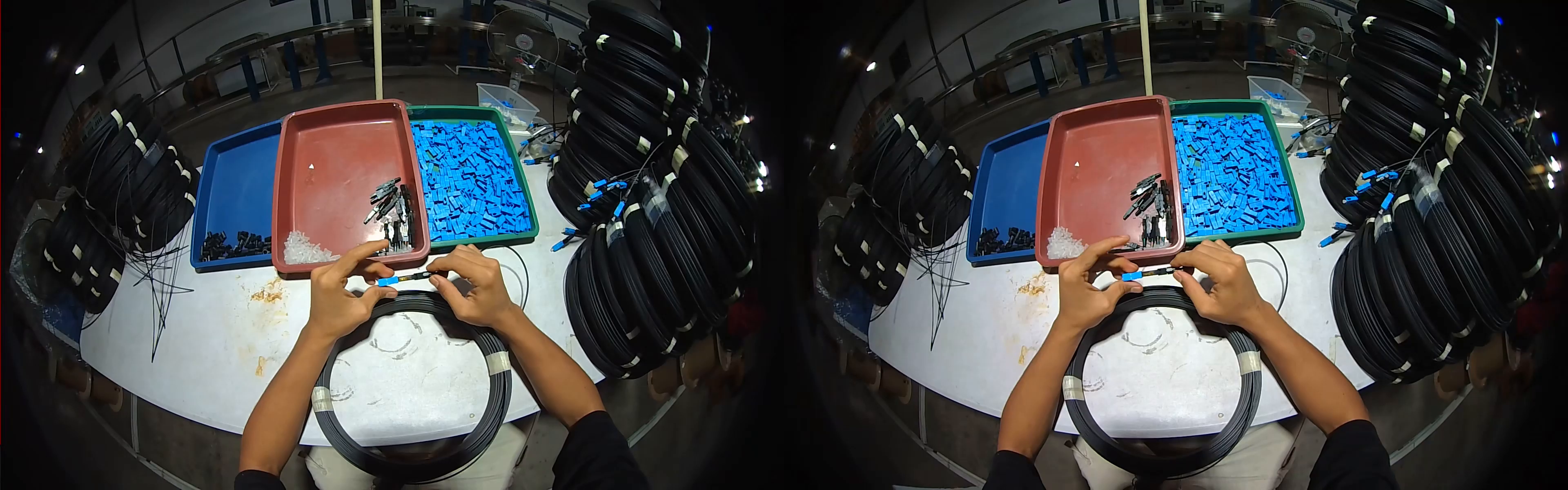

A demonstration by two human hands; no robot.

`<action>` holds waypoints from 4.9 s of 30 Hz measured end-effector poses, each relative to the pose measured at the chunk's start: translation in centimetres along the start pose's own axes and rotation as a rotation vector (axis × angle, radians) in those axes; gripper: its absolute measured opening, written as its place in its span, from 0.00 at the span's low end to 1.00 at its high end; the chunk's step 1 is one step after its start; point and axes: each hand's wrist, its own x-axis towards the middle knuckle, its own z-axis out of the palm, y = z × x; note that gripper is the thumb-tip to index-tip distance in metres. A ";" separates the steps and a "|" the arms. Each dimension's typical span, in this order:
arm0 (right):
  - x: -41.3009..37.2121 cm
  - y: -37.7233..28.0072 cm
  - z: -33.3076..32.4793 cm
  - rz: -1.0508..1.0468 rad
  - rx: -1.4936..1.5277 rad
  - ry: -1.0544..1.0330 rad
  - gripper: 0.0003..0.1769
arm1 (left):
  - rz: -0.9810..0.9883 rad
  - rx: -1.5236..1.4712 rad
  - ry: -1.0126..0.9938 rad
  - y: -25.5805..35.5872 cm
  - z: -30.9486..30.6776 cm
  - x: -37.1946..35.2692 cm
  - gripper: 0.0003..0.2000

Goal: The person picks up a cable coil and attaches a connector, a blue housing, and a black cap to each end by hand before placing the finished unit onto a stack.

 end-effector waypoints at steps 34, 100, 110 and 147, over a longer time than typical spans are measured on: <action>-0.4 -1.3 0.6 0.057 0.114 0.032 0.08 | 0.043 -0.173 -0.199 0.2 -0.3 -0.4 0.08; -0.3 2.0 -0.7 0.172 0.003 -0.165 0.12 | 0.297 0.377 -0.248 6.9 1.9 0.5 0.12; -0.7 4.3 -0.8 0.254 0.181 -0.320 0.22 | -0.151 0.255 -0.957 12.0 11.4 -3.8 0.26; -6.5 3.0 -1.1 0.552 0.412 0.049 0.15 | -0.262 -0.350 -0.278 21.4 2.0 0.8 0.18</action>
